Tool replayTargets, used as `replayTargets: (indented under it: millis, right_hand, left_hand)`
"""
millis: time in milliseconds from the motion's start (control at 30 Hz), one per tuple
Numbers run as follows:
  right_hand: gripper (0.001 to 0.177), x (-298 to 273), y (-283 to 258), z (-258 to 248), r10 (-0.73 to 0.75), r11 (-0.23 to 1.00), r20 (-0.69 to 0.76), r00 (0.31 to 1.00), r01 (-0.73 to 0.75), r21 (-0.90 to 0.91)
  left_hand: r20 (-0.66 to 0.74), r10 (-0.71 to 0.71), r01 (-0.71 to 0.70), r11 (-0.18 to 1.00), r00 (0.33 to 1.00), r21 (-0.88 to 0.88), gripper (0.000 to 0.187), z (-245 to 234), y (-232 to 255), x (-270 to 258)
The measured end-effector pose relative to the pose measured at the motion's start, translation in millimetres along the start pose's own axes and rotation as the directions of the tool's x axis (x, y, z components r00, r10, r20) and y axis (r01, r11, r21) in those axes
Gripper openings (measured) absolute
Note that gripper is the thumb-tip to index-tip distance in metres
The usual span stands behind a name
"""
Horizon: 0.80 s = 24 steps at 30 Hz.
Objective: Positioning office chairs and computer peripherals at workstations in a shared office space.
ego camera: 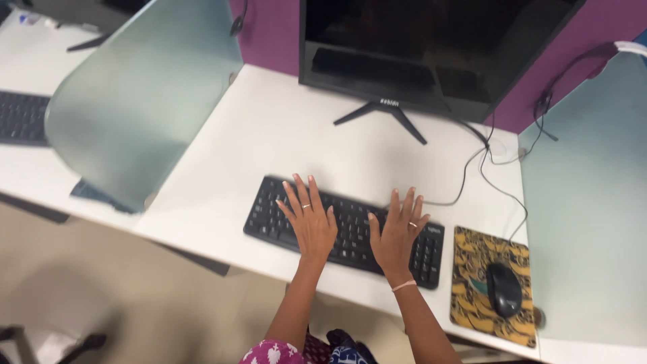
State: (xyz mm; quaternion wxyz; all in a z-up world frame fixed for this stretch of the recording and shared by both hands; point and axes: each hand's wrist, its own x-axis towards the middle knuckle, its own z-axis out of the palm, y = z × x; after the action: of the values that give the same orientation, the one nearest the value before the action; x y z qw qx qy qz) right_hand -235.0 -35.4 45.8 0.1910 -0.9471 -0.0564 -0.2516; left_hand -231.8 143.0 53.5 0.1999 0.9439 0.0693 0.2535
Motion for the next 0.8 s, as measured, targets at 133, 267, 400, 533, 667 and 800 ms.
replayTargets:
  millis: [133,267,400,533,667,800]
  right_hand:
    - [0.074,-51.1,3.0,-19.2,-0.003,1.000,0.021,1.000,0.003,0.014]
    - [0.075,-82.5,-1.8,-26.3,0.017,0.998,0.064,0.998,-0.021,0.059]
    - [0.078,-101.0,-16.4,-34.7,0.014,0.997,0.131,0.991,-0.024,0.076]
    - [0.080,-110.2,-34.9,-46.0,0.026,0.994,0.158,0.987,-0.042,0.101]
    - [0.080,-116.1,-47.3,-44.6,0.037,0.994,0.118,0.992,-0.049,0.099]
    - [0.080,-124.0,-61.9,-38.1,0.097,0.988,0.076,0.992,-0.105,0.114]
  left_hand:
    - [0.022,-0.052,0.051,0.999,0.998,0.015,0.093,-26.8,-3.0,-57.2]
    - [0.061,-0.118,0.118,0.993,0.991,0.013,0.096,-51.6,-6.5,-90.7]
    - [0.119,-0.204,0.204,0.979,0.972,0.011,0.100,-70.2,-13.2,-110.0]
    - [0.090,-0.202,0.204,0.979,0.975,-0.006,0.100,-87.2,-23.1,-119.1]
    - [0.093,-0.193,0.198,0.979,0.977,-0.042,0.102,-97.7,-34.8,-120.6]
    - [0.098,-0.151,0.158,0.985,0.984,-0.068,0.102,-105.3,-56.3,-114.4]
